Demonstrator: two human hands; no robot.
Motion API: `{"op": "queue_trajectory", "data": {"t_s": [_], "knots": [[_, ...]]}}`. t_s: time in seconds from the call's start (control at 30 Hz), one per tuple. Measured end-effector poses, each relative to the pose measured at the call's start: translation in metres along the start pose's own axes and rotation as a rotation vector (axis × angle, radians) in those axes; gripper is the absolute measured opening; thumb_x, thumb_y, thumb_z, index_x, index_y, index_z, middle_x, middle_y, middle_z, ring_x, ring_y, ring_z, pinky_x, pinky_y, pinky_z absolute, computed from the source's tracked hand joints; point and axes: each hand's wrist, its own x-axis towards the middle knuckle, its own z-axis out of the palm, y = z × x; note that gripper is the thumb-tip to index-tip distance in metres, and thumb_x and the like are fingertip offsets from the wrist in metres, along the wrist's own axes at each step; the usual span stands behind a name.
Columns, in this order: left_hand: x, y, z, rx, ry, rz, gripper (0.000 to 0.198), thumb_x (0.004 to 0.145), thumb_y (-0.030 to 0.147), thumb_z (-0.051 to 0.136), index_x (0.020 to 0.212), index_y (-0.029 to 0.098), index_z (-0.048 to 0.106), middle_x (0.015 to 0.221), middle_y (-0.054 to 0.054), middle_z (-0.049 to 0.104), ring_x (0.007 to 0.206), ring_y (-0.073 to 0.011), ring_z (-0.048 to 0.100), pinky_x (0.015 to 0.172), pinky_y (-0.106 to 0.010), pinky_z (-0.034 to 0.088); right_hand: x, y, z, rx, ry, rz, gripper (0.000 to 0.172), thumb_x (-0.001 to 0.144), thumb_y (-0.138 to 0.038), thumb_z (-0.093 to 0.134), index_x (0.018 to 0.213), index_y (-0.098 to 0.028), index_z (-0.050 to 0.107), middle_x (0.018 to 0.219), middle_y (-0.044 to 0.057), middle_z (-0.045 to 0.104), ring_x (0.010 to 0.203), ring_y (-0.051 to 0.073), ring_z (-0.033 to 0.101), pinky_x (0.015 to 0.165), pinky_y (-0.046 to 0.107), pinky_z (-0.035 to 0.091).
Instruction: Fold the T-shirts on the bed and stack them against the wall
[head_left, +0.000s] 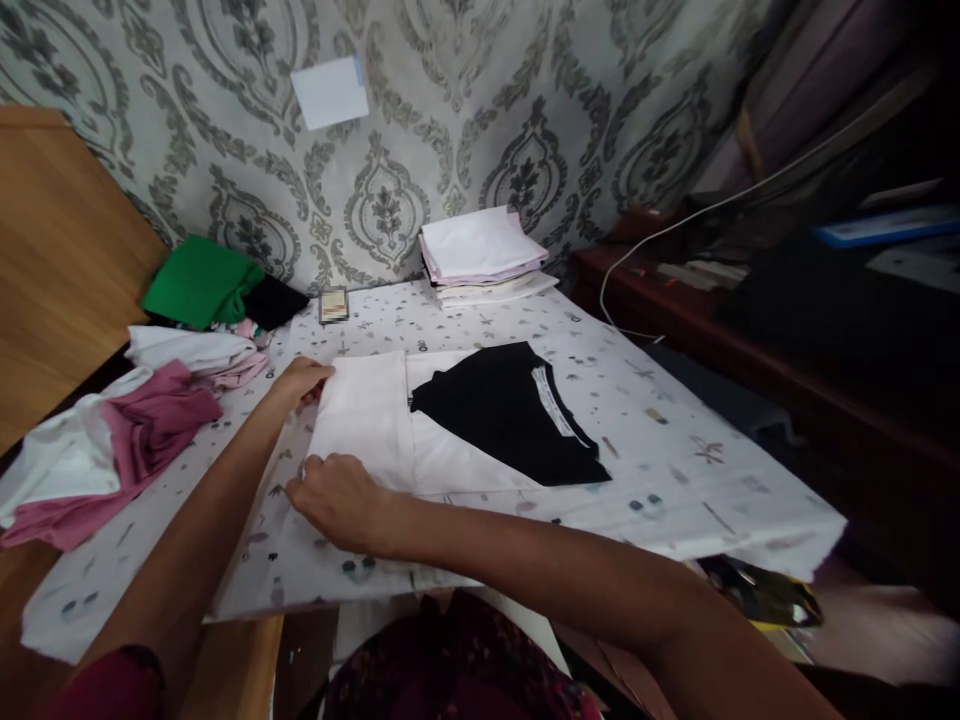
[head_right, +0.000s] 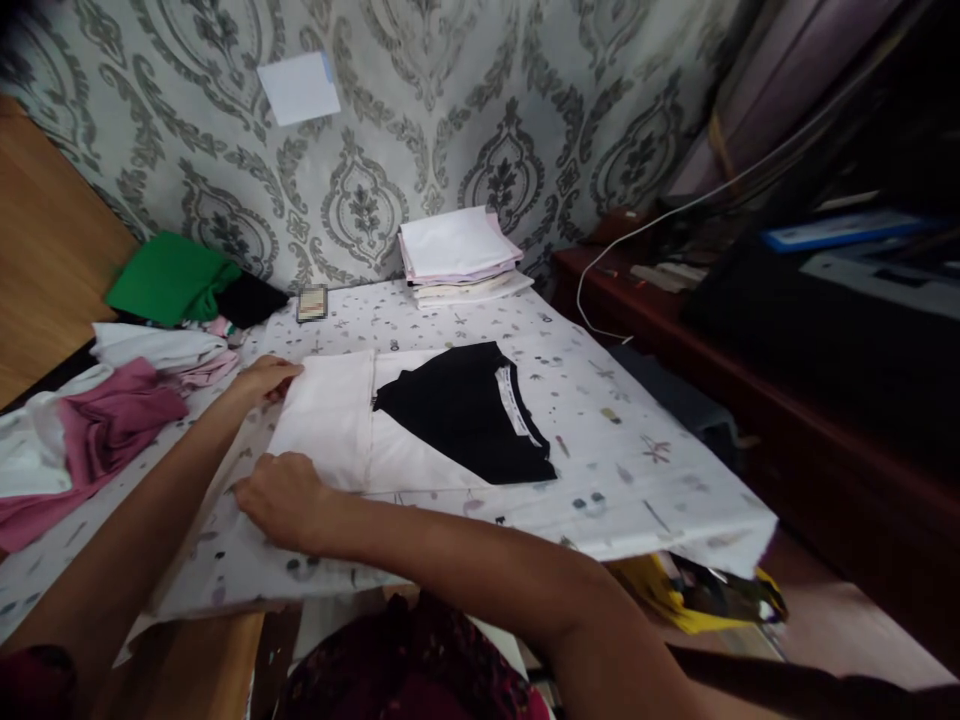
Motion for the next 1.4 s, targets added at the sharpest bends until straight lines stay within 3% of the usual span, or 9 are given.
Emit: {"op": "queue_trajectory", "data": {"t_s": [0.23, 0.43, 0.63, 0.73, 0.83, 1.0, 1.13, 1.27, 1.4], "knots": [[-0.013, 0.013, 0.0, -0.074, -0.003, 0.08, 0.022, 0.054, 0.018, 0.076, 0.063, 0.017, 0.056, 0.047, 0.005, 0.052, 0.043, -0.0097, 0.049, 0.042, -0.018, 0.033, -0.015, 0.018, -0.018, 0.197, 0.038, 0.23, 0.03, 0.085, -0.013, 0.052, 0.114, -0.016, 0.061, 0.1, 0.011, 0.071, 0.077, 0.022, 0.066, 0.059, 0.03, 0.049], [-0.027, 0.059, 0.02, -0.212, 0.011, 0.261, 0.027, 0.054, 0.019, 0.067, 0.079, 0.018, 0.056, 0.055, 0.006, 0.052, 0.043, -0.008, 0.047, 0.04, -0.016, 0.026, -0.059, 0.029, -0.033, 0.564, 0.438, 0.431, 0.016, 0.085, -0.036, 0.063, 0.089, -0.02, 0.062, 0.072, -0.001, 0.065, 0.065, 0.016, 0.059, 0.059, 0.025, 0.04], [-0.054, 0.122, 0.088, -0.239, -0.104, 0.521, 0.065, 0.059, 0.013, 0.06, 0.123, 0.024, 0.058, 0.05, 0.011, 0.044, 0.038, -0.0078, 0.042, 0.039, -0.015, 0.016, -0.124, 0.051, -0.035, 0.848, 0.768, 0.644, 0.019, 0.081, -0.022, 0.061, 0.07, -0.023, 0.046, 0.057, -0.007, 0.052, 0.056, 0.011, 0.056, 0.055, 0.022, 0.038], [-0.067, 0.144, 0.132, -0.135, -0.195, 0.575, 0.041, 0.064, 0.013, 0.056, 0.103, 0.018, 0.067, 0.047, 0.008, 0.043, 0.039, -0.0096, 0.046, 0.039, -0.017, 0.018, -0.161, 0.062, -0.032, 1.033, 0.854, 0.772, 0.016, 0.079, -0.022, 0.06, 0.081, -0.024, 0.044, 0.057, -0.008, 0.054, 0.057, 0.015, 0.065, 0.052, 0.022, 0.043], [-0.074, 0.157, 0.177, 0.004, -0.262, 0.64, 0.016, 0.069, 0.013, 0.055, 0.081, 0.015, 0.067, 0.047, 0.005, 0.047, 0.043, -0.0111, 0.052, 0.041, -0.018, 0.03, -0.194, 0.071, -0.027, 1.255, 0.889, 0.877, 0.026, 0.081, -0.022, 0.057, 0.104, -0.023, 0.044, 0.065, -0.006, 0.062, 0.061, 0.018, 0.071, 0.053, 0.026, 0.052], [-0.073, 0.162, 0.239, 0.166, -0.345, 0.679, 0.009, 0.072, 0.011, 0.058, 0.07, 0.015, 0.064, 0.05, 0.003, 0.054, 0.045, -0.0118, 0.056, 0.052, -0.022, 0.045, -0.234, 0.081, -0.017, 1.525, 0.877, 0.953, 0.035, 0.084, -0.022, 0.055, 0.118, -0.02, 0.045, 0.071, -0.004, 0.066, 0.063, 0.02, 0.073, 0.06, 0.032, 0.06], [-0.073, 0.157, 0.267, 0.217, -0.36, 0.66, 0.01, 0.072, 0.008, 0.059, 0.068, 0.016, 0.064, 0.05, 0.003, 0.056, 0.044, -0.0119, 0.057, 0.054, -0.023, 0.047, -0.251, 0.085, -0.014, 1.579, 0.881, 0.995, 0.03, 0.086, -0.022, 0.054, 0.115, -0.022, 0.046, 0.071, -0.004, 0.065, 0.061, 0.019, 0.073, 0.058, 0.032, 0.061], [-0.077, 0.147, 0.276, 0.218, -0.385, 0.644, 0.01, 0.078, 0.013, 0.059, 0.082, 0.015, 0.067, 0.055, 0.002, 0.06, 0.047, -0.0116, 0.058, 0.054, -0.022, 0.047, -0.256, 0.088, -0.011, 1.601, 0.873, 1.015, 0.033, 0.086, -0.022, 0.052, 0.118, -0.023, 0.044, 0.068, -0.006, 0.063, 0.061, 0.021, 0.074, 0.059, 0.034, 0.062], [-0.089, 0.125, 0.256, 0.165, -0.447, 0.727, 0.035, 0.086, 0.021, 0.054, 0.12, 0.017, 0.062, 0.08, -0.003, 0.072, 0.07, -0.015, 0.068, 0.069, -0.026, 0.054, -0.265, 0.092, -0.009, 1.588, 0.803, 1.002, 0.046, 0.085, -0.028, 0.054, 0.129, -0.021, 0.04, 0.071, -0.004, 0.066, 0.063, 0.021, 0.073, 0.059, 0.033, 0.059]]}}
